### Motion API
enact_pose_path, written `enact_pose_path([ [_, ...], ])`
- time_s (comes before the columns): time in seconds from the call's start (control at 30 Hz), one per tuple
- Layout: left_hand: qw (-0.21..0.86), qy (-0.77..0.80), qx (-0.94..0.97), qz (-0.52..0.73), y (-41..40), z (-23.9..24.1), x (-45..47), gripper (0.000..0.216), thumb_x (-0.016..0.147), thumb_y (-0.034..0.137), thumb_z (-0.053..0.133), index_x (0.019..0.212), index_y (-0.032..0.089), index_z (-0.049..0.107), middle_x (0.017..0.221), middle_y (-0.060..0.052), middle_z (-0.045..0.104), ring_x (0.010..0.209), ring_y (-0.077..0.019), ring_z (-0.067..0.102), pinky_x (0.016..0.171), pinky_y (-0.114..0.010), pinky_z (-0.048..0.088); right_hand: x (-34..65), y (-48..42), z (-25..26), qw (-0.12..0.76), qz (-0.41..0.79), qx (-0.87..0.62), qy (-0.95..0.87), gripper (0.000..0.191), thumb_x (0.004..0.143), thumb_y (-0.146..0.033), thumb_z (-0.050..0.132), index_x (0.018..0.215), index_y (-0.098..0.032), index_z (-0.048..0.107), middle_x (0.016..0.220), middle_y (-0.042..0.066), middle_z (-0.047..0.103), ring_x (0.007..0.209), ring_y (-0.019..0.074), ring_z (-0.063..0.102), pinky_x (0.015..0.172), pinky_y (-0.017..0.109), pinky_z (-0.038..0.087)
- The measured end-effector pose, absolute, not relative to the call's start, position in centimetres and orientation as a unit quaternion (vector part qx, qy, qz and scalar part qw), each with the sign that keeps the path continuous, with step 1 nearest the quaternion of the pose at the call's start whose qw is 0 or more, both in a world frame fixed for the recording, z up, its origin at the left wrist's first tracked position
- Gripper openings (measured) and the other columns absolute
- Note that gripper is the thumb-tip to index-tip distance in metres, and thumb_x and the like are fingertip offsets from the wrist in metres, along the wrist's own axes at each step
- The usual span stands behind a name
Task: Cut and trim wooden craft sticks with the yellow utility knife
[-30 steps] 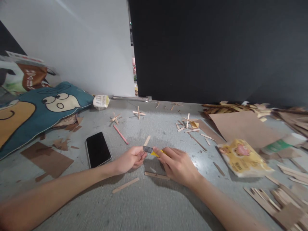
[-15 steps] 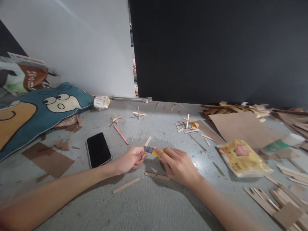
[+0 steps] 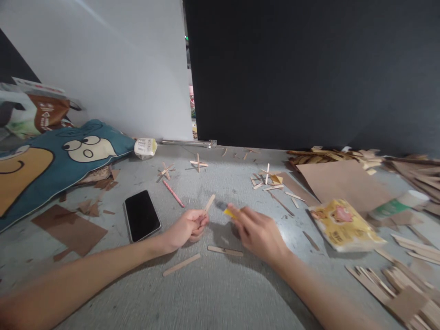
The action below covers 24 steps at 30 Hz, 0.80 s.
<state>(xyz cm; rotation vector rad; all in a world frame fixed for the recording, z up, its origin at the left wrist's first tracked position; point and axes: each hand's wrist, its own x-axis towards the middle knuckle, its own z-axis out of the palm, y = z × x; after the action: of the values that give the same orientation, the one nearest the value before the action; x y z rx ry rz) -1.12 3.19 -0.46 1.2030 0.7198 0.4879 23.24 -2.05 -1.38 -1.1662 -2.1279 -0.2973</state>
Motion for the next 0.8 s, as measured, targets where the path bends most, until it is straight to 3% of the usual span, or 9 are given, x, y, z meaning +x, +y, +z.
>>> enact_pose_path([
  [0.07,0.738,0.329,0.544,0.227,3.2,-0.4,-1.1,0.018,0.079,0.022,0.057,0.071,0.022,0.042,0.049,0.012,0.027,0.040,-0.0047,0.011,0.040,-0.020,0.008,23.4,-1.9,-1.5,0.378,-0.116,-0.516,-0.760,0.035,0.106,-0.025,0.048,0.140,-0.024,0.058,0.092,0.005,0.075,0.061,0.0160,0.067,0.056,0.026,0.052],
  [0.2,0.740,0.330,0.537,0.232,3.3,-0.4,-1.1,0.018,0.080,0.026,0.060,0.074,0.022,0.043,0.051,0.013,0.027,0.040,-0.0042,0.012,0.041,-0.020,0.010,22.5,-1.6,-2.4,0.416,-0.078,-0.547,-0.722,0.039,0.104,-0.037,0.051,0.139,-0.020,0.047,0.103,0.012,0.071,0.079,0.0257,0.072,0.062,0.034,0.057],
  [0.4,0.751,0.316,0.526,0.246,3.8,-0.8,-0.9,0.018,0.078,0.026,0.061,0.076,0.022,0.044,0.050,0.013,0.029,0.040,-0.0044,0.012,0.041,-0.020,0.009,21.6,-1.9,-2.2,0.423,0.011,-0.483,-0.767,0.030,0.108,-0.028,0.043,0.136,-0.022,0.047,0.112,0.013,0.066,0.093,0.0238,0.071,0.082,0.037,0.060],
  [0.57,0.758,0.313,0.511,0.257,3.7,-0.7,-1.0,0.018,0.078,0.023,0.061,0.074,0.022,0.044,0.050,0.012,0.027,0.041,-0.0039,0.011,0.042,-0.020,0.009,22.3,-2.0,-1.8,0.408,0.073,-0.518,-0.748,0.035,0.110,-0.029,0.037,0.141,-0.025,0.051,0.087,0.004,0.070,0.068,0.0193,0.068,0.066,0.029,0.057],
  [0.8,0.790,0.274,0.488,0.249,4.0,-0.2,-1.5,0.020,0.060,0.010,0.052,0.074,0.021,0.043,0.048,0.013,0.025,0.042,-0.0043,0.009,0.044,-0.020,0.010,22.1,-1.3,-2.3,0.373,0.175,-0.547,-0.729,0.031,0.104,-0.032,0.040,0.128,-0.019,0.056,0.085,0.005,0.070,0.068,0.0212,0.065,0.063,0.031,0.054],
])
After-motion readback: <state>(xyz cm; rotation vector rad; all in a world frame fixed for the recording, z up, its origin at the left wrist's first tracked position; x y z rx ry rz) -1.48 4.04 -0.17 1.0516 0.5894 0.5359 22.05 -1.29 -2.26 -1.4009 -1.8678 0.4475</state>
